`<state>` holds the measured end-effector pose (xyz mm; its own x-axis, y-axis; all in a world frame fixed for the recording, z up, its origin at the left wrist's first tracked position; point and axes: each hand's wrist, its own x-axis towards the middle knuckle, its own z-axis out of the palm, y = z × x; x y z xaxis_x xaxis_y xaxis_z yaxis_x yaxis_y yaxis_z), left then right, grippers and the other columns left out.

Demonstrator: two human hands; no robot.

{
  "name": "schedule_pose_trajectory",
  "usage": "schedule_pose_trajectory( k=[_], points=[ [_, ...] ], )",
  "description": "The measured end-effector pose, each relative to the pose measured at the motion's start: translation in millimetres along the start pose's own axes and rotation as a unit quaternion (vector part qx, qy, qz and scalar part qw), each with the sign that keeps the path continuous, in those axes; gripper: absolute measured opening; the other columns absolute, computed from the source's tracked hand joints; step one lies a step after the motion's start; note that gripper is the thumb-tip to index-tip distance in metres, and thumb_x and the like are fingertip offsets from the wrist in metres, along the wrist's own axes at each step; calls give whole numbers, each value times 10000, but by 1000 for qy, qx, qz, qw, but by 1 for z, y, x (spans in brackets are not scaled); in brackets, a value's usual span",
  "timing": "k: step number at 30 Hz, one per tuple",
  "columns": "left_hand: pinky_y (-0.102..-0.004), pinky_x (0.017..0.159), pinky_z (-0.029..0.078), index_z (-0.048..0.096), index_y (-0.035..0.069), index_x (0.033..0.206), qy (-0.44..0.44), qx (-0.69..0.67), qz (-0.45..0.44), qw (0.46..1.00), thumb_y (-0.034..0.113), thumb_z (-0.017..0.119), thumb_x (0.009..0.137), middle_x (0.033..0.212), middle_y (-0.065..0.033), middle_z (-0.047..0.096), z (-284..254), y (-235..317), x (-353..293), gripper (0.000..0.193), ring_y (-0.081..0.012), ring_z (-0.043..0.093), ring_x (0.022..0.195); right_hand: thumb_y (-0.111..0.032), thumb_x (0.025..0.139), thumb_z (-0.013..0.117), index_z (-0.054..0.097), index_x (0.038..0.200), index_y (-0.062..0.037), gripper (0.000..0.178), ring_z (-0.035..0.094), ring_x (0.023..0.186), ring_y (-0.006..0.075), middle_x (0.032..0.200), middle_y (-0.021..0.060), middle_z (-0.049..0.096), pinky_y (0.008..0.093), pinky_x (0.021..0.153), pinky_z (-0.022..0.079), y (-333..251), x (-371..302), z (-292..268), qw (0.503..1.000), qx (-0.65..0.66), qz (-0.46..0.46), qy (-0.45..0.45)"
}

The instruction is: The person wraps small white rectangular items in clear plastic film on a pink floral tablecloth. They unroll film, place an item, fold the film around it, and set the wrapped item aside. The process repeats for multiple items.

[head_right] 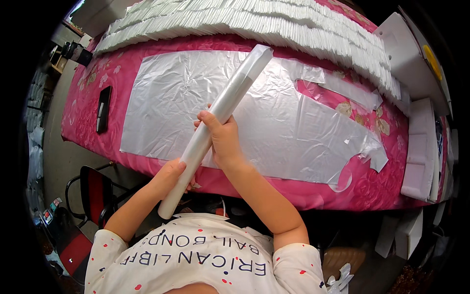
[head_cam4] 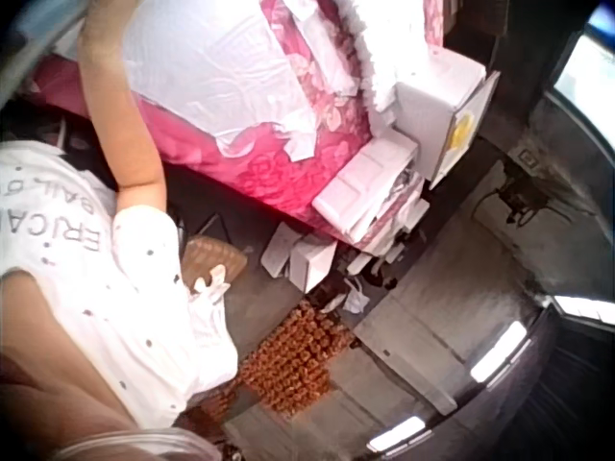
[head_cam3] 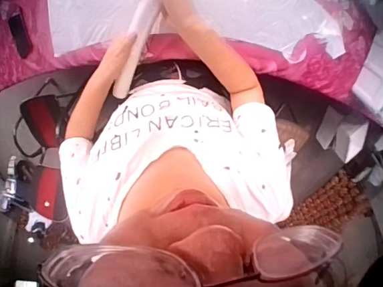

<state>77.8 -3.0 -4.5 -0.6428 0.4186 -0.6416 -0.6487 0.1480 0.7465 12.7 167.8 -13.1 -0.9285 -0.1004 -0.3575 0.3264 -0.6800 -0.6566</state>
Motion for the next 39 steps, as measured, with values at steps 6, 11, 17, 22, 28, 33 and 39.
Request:
schedule_pose_trajectory(
  k=[6,11,17,22,28,33,39],
  points=[
    [-263,616,491,551,26,1011,-34,88,-90,991,299,534,891,761,-42,583,-1,-14,-19,298,-109,562,668,-182,823,624,452,1114,-29,371,567,893,162,1015,81,579,296,788,458,-92,41,-99,986,-24,-126,102],
    [-269,617,493,558,14,1016,8,111,-112,987,216,617,841,763,-43,590,3,-20,-29,273,-113,567,668,-214,860,587,559,1035,-49,242,570,778,98,927,44,631,214,680,438,-137,34,-135,940,-282,-150,121],
    [-270,597,491,565,8,1020,22,135,-93,986,209,639,821,758,-51,603,2,-28,-31,292,-112,572,638,-275,876,584,619,970,-62,235,486,616,7,823,-34,607,153,519,354,-122,27,-114,892,-448,-58,22],
    [-282,623,493,549,13,1039,12,153,-93,984,206,613,840,785,-56,591,2,-28,-30,284,-122,571,678,-271,854,626,631,896,-55,220,465,584,12,693,-59,540,173,498,346,-119,27,-103,854,-520,8,-30],
    [-282,636,490,550,3,1060,2,145,-84,986,232,618,836,816,-65,608,2,-25,-32,328,-122,582,698,-168,841,634,645,828,-22,147,474,588,41,669,-31,555,204,537,390,-122,26,-109,857,-514,-30,-16],
    [-285,701,480,553,2,1083,-42,148,-132,979,271,608,840,864,-76,625,-6,-19,-39,367,-118,588,751,-175,849,617,641,814,-11,170,424,547,31,624,-47,521,204,498,343,-174,35,-175,805,-566,-146,101],
    [-285,800,448,570,3,1077,-162,194,-165,953,319,625,823,899,-68,636,-32,-11,-50,409,-135,584,847,-166,865,604,633,805,-21,160,443,524,35,619,-37,519,198,467,380,-258,16,-283,789,-519,-198,260]
  ],
)
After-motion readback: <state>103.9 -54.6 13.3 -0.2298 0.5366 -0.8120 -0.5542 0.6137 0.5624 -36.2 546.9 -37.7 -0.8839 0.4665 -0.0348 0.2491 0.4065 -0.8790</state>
